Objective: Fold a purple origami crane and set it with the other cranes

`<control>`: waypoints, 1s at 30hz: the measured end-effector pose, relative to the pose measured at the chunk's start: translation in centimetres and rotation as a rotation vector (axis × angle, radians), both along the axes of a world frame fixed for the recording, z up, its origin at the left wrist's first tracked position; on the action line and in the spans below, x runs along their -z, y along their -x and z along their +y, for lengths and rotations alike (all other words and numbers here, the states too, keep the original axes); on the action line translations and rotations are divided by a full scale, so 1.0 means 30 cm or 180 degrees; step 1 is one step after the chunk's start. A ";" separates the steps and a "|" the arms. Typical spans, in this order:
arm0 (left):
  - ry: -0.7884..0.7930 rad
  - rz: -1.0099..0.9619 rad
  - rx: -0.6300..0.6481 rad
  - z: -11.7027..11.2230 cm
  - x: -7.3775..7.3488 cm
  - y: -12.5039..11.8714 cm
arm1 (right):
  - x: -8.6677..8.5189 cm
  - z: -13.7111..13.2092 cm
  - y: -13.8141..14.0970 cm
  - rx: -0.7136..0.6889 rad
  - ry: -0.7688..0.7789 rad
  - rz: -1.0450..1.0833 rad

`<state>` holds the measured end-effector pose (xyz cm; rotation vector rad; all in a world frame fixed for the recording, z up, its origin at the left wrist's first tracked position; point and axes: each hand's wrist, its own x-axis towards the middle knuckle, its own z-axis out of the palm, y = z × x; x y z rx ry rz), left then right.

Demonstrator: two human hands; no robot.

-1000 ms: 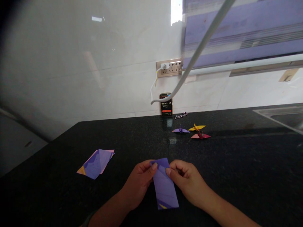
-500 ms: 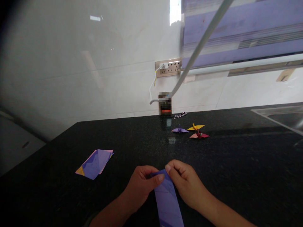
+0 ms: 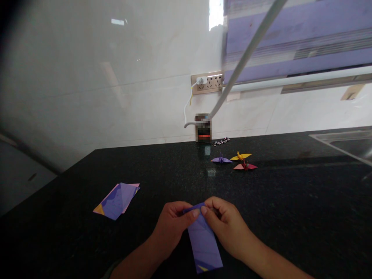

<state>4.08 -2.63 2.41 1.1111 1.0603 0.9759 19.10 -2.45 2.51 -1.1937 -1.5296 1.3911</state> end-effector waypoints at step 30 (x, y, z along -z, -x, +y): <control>-0.0027 -0.0457 -0.1085 0.073 -0.020 0.064 | -0.006 0.019 0.000 0.0276 0.0316 0.0330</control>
